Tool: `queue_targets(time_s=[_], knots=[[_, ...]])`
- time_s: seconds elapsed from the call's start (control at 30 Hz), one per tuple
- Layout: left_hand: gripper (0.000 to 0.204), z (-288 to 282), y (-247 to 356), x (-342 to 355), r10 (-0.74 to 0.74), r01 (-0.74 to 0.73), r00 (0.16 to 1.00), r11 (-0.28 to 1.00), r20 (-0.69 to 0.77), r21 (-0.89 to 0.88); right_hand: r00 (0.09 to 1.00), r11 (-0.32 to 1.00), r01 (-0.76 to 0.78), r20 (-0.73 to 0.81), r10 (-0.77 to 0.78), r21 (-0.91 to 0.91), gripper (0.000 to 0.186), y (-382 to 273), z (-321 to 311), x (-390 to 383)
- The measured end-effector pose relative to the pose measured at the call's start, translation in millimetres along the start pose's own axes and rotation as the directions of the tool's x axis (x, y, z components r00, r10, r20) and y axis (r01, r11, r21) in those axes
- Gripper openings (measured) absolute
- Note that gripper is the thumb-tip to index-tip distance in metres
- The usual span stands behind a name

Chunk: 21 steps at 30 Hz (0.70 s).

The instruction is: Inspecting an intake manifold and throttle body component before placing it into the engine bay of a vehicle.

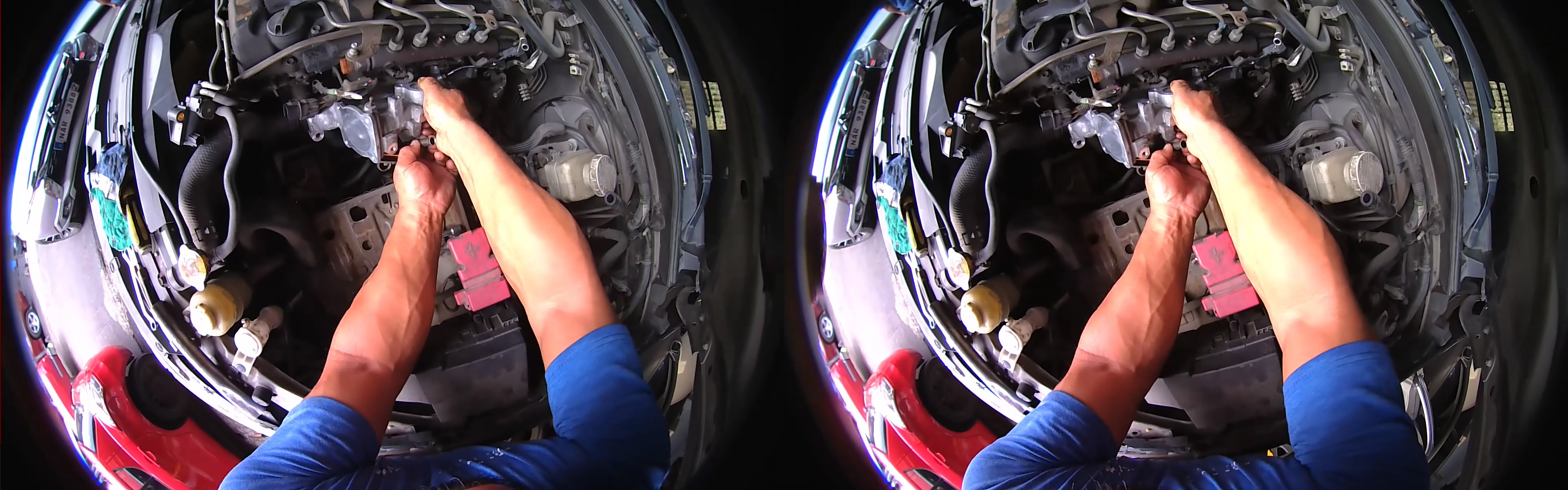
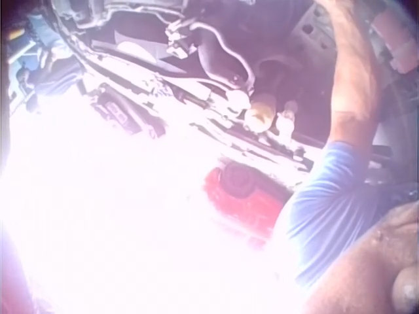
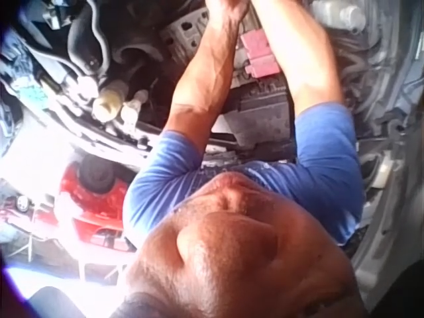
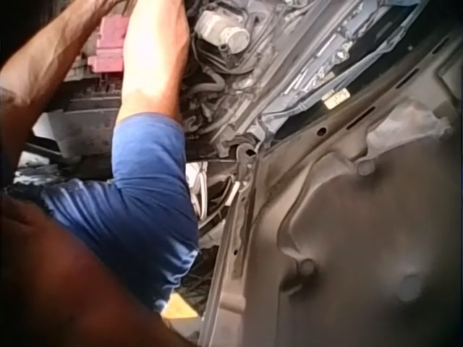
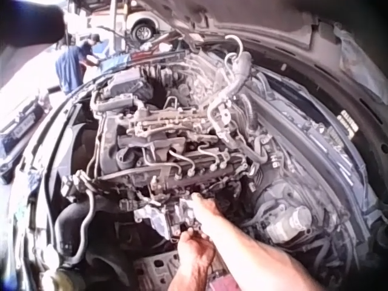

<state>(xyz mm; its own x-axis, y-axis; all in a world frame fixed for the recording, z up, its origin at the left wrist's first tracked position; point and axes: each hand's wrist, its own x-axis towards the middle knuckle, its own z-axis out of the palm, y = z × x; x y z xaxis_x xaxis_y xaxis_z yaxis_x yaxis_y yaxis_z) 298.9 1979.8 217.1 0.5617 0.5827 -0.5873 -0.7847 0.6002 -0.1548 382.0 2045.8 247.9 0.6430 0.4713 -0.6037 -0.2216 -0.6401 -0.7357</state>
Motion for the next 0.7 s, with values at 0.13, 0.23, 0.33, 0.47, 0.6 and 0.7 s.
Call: queue_targets(time_s=[0.13,0.23,0.33,0.47,0.6,0.7], knots=[[0.022,-20,2,13,-0.025,0.022,0.998,0.999,0.057,0.042,0.997,0.999,0.019,0.068,-0.022,0.039,0.044,1,-2,-5],[0.022,-17,-3,15,-0.050,0.047,0.998,0.997,0.044,0.054,0.996,0.999,-0.005,0.094,0.001,0.045,0.042,-2,-7,2],[0.021,-28,3,19,-0.054,0.050,0.995,0.998,0.086,0.046,0.995,0.996,0.015,0.100,-0.024,0.093,0.039,8,-3,1],[0.021,-20,0,19,-0.038,0.035,0.999,0.995,0.031,0.093,0.961,0.986,-0.051,0.276,0.006,0.157,0.035,3,-14,12],[0.023,-18,9,19,-0.075,0.063,0.990,0.994,0.124,0.093,0.920,0.990,-0.141,0.372,0.122,0.023,0.035,-5,-15,18],[0.020,-15,2,14,-0.081,0.072,0.989,0.995,0.125,0.075,0.909,0.997,-0.080,0.410,0.071,0.003,0.038,-1,-20,23]])
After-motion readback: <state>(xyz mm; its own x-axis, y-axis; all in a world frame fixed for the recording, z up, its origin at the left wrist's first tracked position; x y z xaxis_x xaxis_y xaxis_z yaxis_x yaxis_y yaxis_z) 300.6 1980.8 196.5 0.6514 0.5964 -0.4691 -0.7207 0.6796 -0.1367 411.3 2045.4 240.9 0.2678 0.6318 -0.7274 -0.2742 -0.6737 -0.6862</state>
